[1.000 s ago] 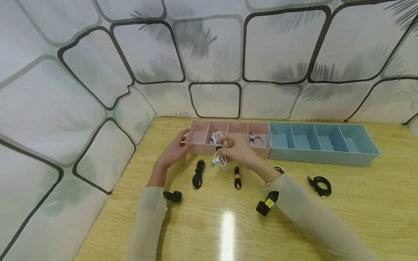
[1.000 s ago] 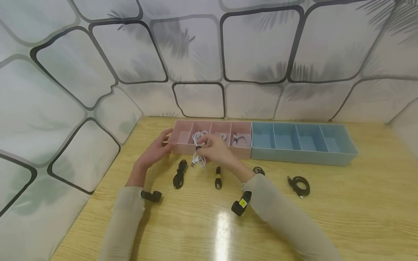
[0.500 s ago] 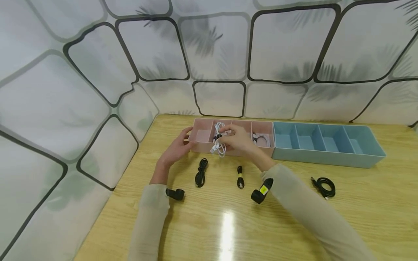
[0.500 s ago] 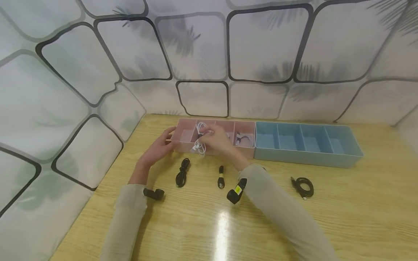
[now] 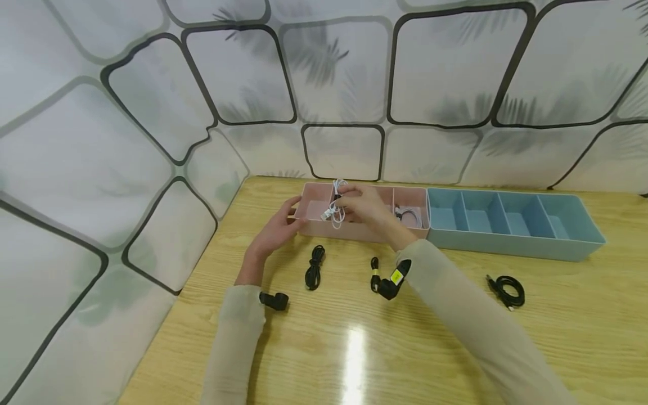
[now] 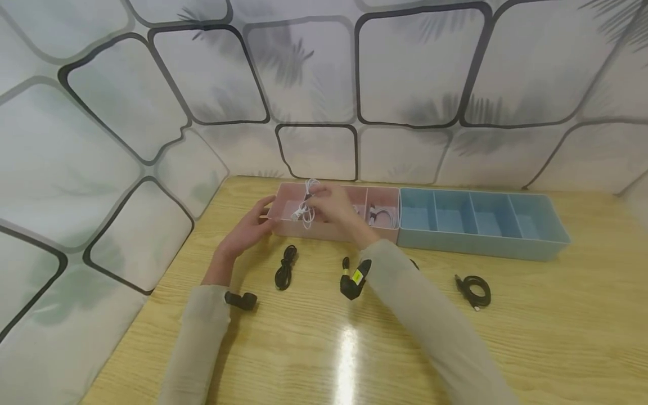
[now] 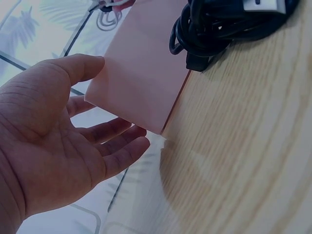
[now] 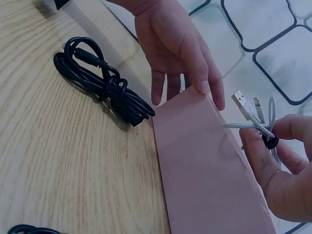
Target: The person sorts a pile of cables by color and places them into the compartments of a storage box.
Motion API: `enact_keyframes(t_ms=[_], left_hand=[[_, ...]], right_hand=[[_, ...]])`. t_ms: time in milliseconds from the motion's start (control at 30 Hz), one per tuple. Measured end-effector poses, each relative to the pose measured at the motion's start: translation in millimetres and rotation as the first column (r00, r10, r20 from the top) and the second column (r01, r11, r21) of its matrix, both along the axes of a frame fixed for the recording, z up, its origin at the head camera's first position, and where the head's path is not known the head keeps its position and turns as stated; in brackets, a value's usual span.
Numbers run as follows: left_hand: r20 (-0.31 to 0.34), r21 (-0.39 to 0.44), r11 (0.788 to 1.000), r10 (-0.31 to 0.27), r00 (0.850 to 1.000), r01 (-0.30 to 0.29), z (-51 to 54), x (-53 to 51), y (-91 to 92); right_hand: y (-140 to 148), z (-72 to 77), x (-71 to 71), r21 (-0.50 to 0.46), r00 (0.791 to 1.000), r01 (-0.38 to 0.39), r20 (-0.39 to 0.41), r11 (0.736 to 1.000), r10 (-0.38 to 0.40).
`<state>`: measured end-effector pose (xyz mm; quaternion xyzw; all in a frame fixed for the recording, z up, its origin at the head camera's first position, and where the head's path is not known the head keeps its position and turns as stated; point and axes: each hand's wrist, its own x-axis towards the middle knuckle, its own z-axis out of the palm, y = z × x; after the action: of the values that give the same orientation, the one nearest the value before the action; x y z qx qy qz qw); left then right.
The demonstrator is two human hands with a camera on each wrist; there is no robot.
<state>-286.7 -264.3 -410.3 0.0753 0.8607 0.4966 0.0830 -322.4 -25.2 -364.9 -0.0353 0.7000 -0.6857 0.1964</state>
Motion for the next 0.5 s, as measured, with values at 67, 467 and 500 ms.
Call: enact_keyframes(t_ms=[67,467,500], left_hand=[[0.002,0.0,1.0,-0.002,1.0,0.002,0.4,0.0,0.8],[0.013,0.009,1.0,0.012,1.0,-0.012,1.1,1.4,2.0],[0.014,0.012,1.0,0.008,1.0,-0.009,1.3,1.5,1.6]], right_hand=[[0,-0.8,-2.0,-0.003,1.0,0.009,0.013,1.0,-0.009],[-4,-9.4,-11.5,-0.062,0.999,0.024,0.031,0.998,-0.022],[-4,-10.1,-11.9,-0.068,0.999,0.021,0.029,0.997,-0.019]])
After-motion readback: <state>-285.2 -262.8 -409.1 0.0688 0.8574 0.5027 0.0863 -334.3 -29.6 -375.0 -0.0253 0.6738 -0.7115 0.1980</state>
